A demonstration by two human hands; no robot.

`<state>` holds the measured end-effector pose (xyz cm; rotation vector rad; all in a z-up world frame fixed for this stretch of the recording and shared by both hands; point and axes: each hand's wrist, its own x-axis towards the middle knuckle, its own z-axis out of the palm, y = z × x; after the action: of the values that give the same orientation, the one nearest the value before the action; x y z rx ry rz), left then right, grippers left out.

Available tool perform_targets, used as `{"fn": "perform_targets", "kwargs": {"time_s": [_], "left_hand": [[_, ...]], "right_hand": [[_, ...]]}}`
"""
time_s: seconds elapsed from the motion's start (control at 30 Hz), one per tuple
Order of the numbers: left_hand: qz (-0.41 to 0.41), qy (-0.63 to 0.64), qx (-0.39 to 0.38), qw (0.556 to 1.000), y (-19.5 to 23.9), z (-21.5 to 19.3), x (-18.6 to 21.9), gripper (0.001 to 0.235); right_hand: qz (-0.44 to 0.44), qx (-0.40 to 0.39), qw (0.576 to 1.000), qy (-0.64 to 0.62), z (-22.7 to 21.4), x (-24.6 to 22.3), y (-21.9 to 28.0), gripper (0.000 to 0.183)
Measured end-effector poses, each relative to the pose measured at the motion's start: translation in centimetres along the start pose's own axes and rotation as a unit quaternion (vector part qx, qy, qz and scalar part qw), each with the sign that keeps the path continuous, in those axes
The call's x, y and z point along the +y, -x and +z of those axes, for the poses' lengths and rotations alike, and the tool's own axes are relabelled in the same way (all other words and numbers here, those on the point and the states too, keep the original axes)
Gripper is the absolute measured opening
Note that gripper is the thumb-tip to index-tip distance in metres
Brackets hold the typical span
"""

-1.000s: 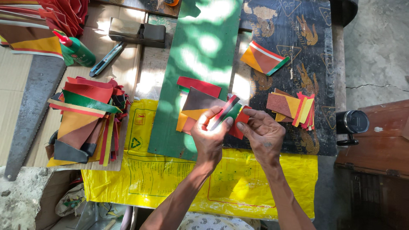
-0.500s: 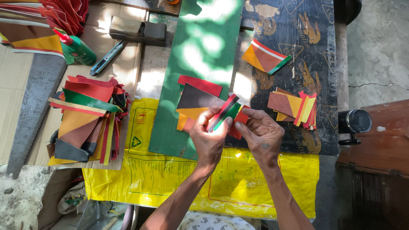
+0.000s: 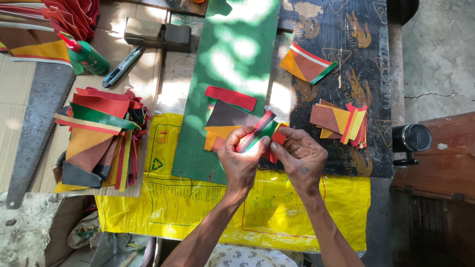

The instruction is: The person assembles small paper crafts by layering and folding colored paper pieces. They pick up individual pieces, align edges, and fold them into compact shapes, placing finished units on the table.

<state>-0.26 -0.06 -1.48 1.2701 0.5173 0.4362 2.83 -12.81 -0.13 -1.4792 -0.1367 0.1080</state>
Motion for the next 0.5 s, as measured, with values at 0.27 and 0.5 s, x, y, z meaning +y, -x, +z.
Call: {"fn": "perform_targets", "kwargs": {"time_s": [0.27, 0.5], "left_hand": [[-0.034, 0.121, 0.005, 0.992, 0.2, 0.4, -1.6, 0.037], [-0.109, -0.125, -0.383, 0.908, -1.5, -5.4, 8.1, 0.079]], "right_hand": [[0.018, 0.038, 0.998, -0.056, 0.8, 2.7, -0.6, 0.034], [0.012, -0.024, 0.987, -0.160, -3.2, -0.7, -2.9, 0.038]]}}
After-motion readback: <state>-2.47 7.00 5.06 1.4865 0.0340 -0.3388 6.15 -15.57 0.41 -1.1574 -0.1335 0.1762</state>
